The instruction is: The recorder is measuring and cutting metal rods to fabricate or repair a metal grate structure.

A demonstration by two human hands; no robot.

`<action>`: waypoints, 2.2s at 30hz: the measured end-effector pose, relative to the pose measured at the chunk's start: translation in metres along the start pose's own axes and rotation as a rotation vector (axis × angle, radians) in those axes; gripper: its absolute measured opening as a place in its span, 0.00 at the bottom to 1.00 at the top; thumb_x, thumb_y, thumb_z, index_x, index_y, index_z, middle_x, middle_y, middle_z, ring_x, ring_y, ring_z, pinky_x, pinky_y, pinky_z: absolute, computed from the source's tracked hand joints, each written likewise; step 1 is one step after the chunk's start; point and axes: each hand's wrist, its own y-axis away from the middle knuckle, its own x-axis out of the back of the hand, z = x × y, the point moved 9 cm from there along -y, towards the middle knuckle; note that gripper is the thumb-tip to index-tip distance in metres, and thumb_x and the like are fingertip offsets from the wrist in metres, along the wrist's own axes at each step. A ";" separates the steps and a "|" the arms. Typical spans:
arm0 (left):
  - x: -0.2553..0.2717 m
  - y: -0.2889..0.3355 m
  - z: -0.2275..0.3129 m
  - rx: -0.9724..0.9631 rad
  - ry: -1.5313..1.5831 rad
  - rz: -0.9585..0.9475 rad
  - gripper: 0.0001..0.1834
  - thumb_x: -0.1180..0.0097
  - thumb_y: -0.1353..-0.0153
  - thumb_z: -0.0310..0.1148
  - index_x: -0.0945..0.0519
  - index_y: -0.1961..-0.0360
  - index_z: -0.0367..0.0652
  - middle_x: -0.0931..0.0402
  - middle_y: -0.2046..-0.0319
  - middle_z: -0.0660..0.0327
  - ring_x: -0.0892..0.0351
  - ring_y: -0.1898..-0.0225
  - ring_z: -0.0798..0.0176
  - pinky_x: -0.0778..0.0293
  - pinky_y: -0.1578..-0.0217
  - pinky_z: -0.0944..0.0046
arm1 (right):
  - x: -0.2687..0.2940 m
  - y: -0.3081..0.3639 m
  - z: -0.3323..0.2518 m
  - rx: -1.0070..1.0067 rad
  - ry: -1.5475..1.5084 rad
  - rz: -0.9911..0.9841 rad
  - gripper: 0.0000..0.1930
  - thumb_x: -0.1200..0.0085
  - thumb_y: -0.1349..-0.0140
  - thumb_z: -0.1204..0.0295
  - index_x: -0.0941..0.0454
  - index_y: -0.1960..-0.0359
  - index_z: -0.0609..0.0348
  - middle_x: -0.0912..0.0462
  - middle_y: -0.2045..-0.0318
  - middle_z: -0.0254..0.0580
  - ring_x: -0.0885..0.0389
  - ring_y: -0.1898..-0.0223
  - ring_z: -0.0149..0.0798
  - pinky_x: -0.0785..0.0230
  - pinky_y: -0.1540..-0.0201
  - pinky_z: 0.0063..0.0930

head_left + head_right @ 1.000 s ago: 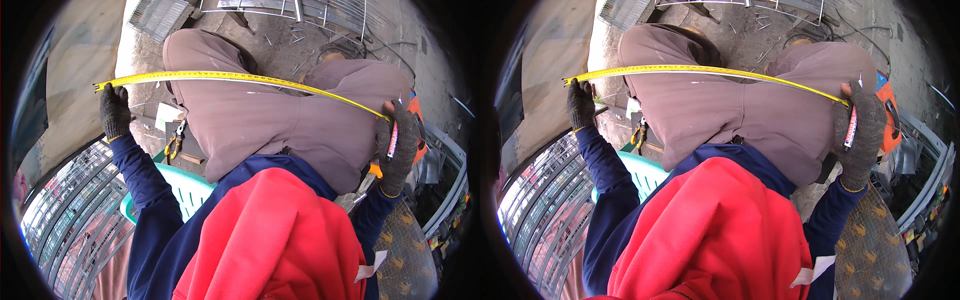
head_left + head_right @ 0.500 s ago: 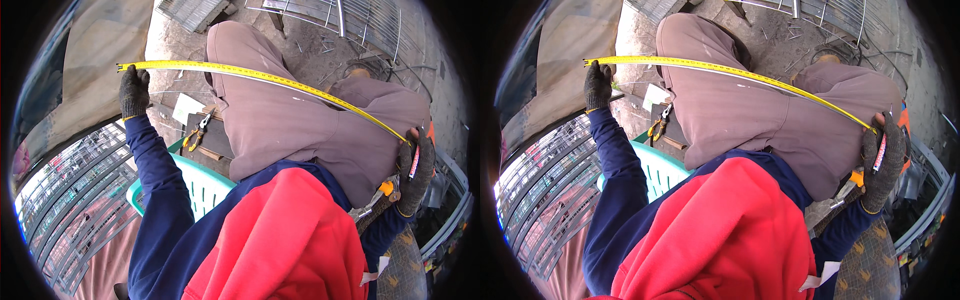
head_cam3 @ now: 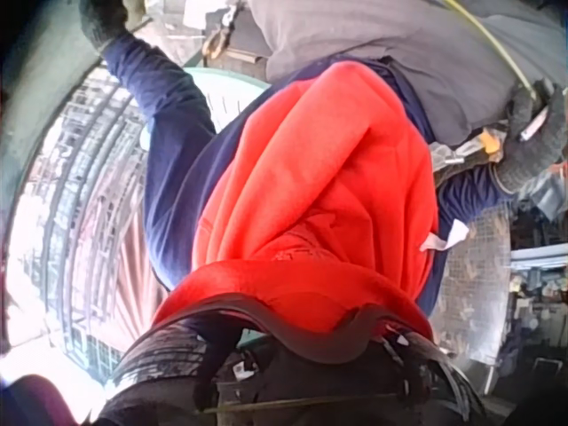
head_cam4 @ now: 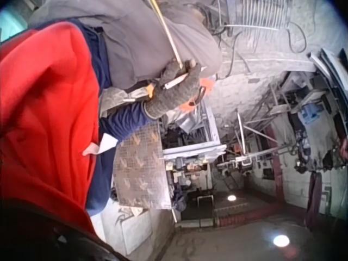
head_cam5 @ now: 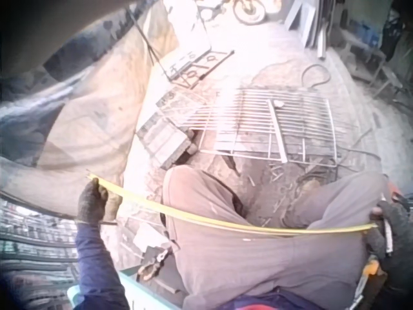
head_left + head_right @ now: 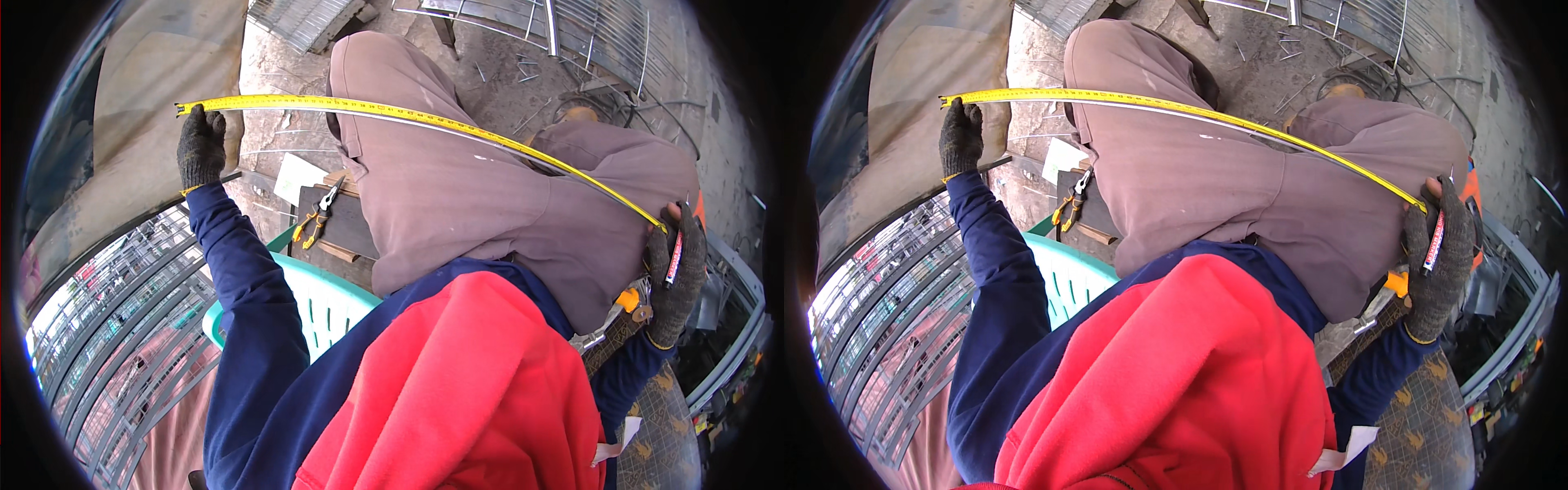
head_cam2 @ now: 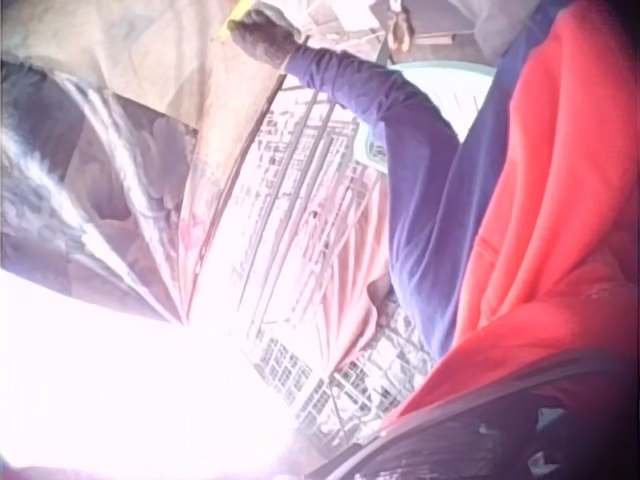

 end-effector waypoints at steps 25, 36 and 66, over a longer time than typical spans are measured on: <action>0.012 -0.042 0.011 -0.081 -0.305 -0.102 0.21 0.49 0.30 0.26 0.33 0.38 0.33 0.26 0.46 0.54 0.26 0.47 0.65 0.29 0.45 0.67 | -0.001 0.030 -0.029 0.098 -0.278 0.121 0.18 0.37 0.40 0.64 0.20 0.53 0.61 0.14 0.61 0.40 0.18 0.57 0.43 0.30 0.47 0.39; 0.008 -0.033 0.080 -0.408 -0.876 -0.079 0.22 0.46 0.32 0.36 0.30 0.42 0.31 0.22 0.52 0.44 0.22 0.50 0.47 0.27 0.51 0.58 | -0.011 -0.003 -0.015 0.313 0.067 0.030 0.20 0.42 0.45 0.79 0.19 0.49 0.53 0.15 0.58 0.37 0.19 0.58 0.43 0.30 0.52 0.35; 0.046 -0.091 -0.088 0.196 0.444 -0.202 0.12 0.50 0.28 0.32 0.26 0.48 0.39 0.25 0.57 0.62 0.26 0.56 0.70 0.25 0.49 0.72 | -0.008 -0.005 -0.012 0.293 0.094 0.104 0.20 0.47 0.42 0.78 0.21 0.46 0.56 0.15 0.58 0.39 0.19 0.59 0.44 0.30 0.54 0.37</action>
